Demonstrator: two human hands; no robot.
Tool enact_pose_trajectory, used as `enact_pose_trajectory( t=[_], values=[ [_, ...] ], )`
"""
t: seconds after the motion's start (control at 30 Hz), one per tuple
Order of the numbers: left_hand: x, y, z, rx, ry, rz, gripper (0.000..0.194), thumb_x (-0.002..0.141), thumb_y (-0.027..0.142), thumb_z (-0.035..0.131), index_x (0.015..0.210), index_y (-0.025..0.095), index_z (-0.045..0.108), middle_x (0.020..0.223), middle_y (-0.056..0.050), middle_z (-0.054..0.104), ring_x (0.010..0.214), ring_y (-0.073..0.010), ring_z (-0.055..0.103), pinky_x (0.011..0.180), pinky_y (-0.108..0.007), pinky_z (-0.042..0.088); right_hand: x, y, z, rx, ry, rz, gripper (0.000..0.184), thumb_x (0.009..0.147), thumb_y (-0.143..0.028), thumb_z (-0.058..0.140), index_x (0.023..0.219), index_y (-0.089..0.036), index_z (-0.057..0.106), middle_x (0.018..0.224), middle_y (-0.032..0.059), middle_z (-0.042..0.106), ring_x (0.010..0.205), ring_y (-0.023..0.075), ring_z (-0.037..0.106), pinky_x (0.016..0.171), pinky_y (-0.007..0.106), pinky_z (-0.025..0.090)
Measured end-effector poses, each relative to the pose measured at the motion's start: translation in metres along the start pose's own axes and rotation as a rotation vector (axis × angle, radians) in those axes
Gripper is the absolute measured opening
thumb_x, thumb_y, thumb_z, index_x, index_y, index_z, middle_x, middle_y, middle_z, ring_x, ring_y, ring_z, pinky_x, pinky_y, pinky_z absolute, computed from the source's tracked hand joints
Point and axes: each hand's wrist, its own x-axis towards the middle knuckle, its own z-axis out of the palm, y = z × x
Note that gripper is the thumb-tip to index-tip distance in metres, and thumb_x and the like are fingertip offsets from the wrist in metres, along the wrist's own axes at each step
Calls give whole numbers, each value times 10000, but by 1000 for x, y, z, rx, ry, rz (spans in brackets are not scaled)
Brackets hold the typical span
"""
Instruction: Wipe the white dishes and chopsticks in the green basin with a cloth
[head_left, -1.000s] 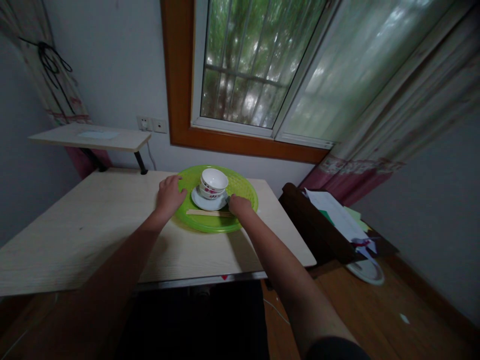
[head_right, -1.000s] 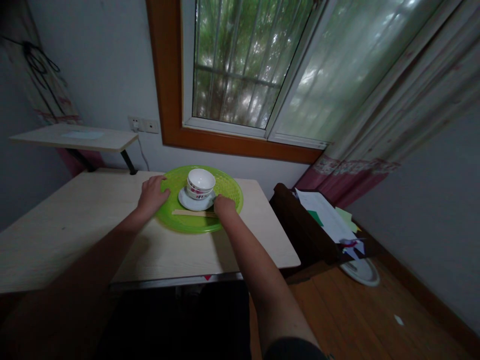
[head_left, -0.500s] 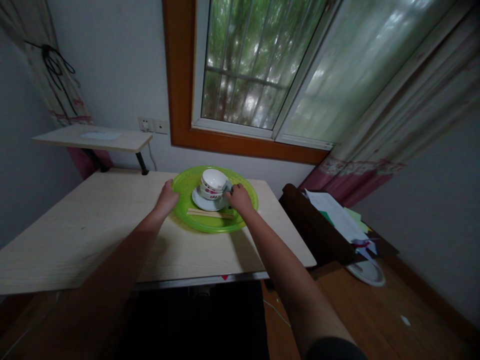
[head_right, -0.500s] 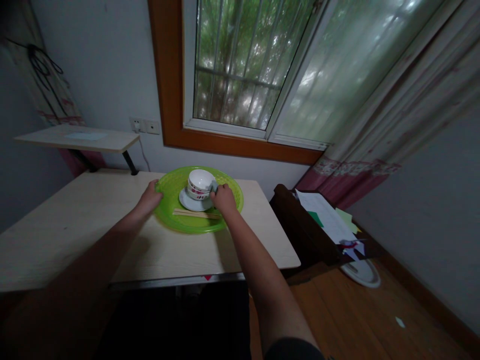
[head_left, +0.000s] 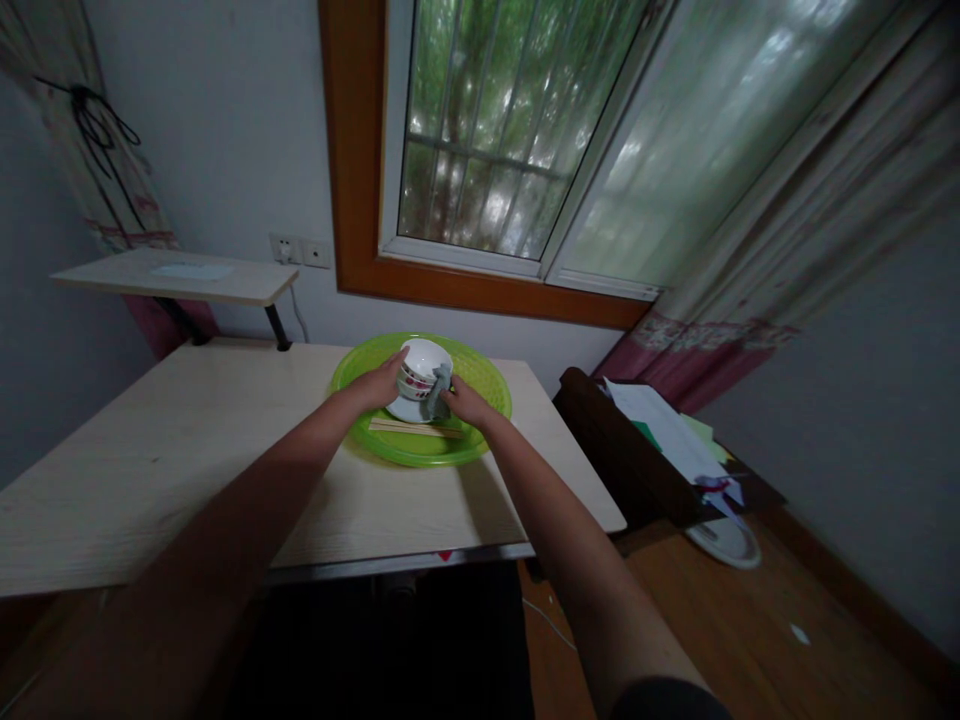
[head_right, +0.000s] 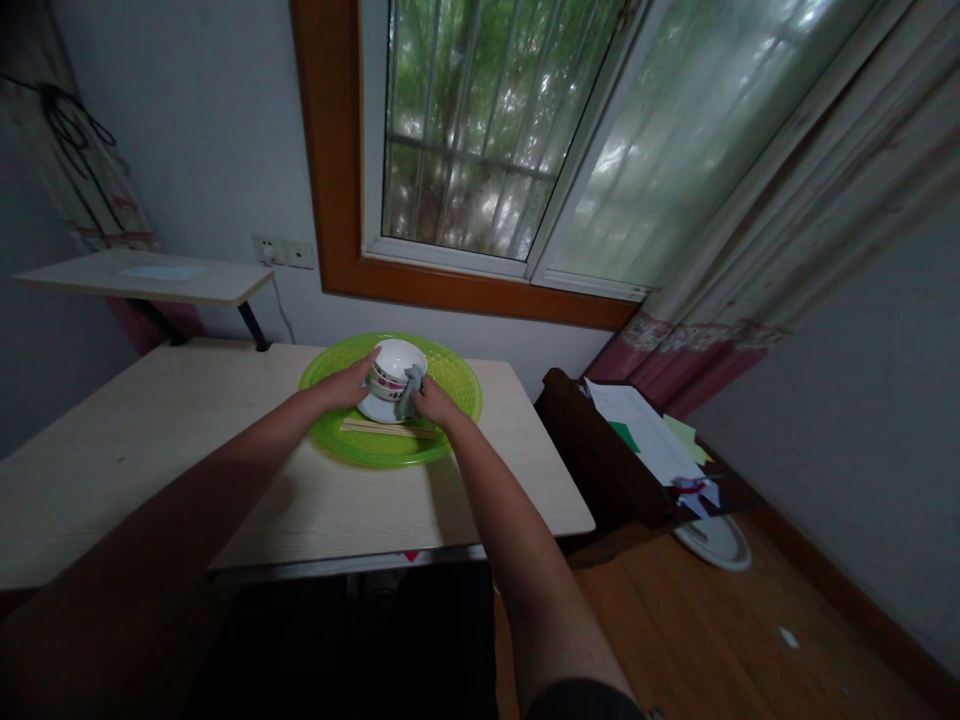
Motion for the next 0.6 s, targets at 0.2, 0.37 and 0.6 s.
enact_pose_trajectory(
  t=[0.2, 0.37, 0.6],
  values=[
    [4, 1, 3, -16, -7, -47, 874, 818, 78, 538, 1681, 58, 400, 1751, -195, 358, 1643, -242, 329, 1330, -341, 276, 1, 1, -1, 37, 19, 1, 503, 1062, -215, 443, 1551, -116, 508, 1563, 167, 622, 1397, 212, 613, 1172, 322, 460],
    [3, 3, -2, -11, -4, -52, 818, 843, 71, 543, 1657, 88, 460, 1717, -172, 432, 1592, -264, 434, 1324, -355, 304, 0, 0, -5, -5, 59, 32, 441, 1104, -264, 410, 1514, -130, 500, 1510, 161, 653, 1347, 201, 635, 1108, 284, 486],
    [7, 3, -2, -115, 33, -92, 772, 876, 148, 600, 1639, 99, 490, 1674, -168, 508, 1535, -265, 516, 1278, -341, 381, 3, 6, -4, -20, 138, 33, 329, 1109, -303, 384, 1358, -173, 553, 1335, 140, 722, 1189, 233, 686, 1006, 327, 533]
  ],
)
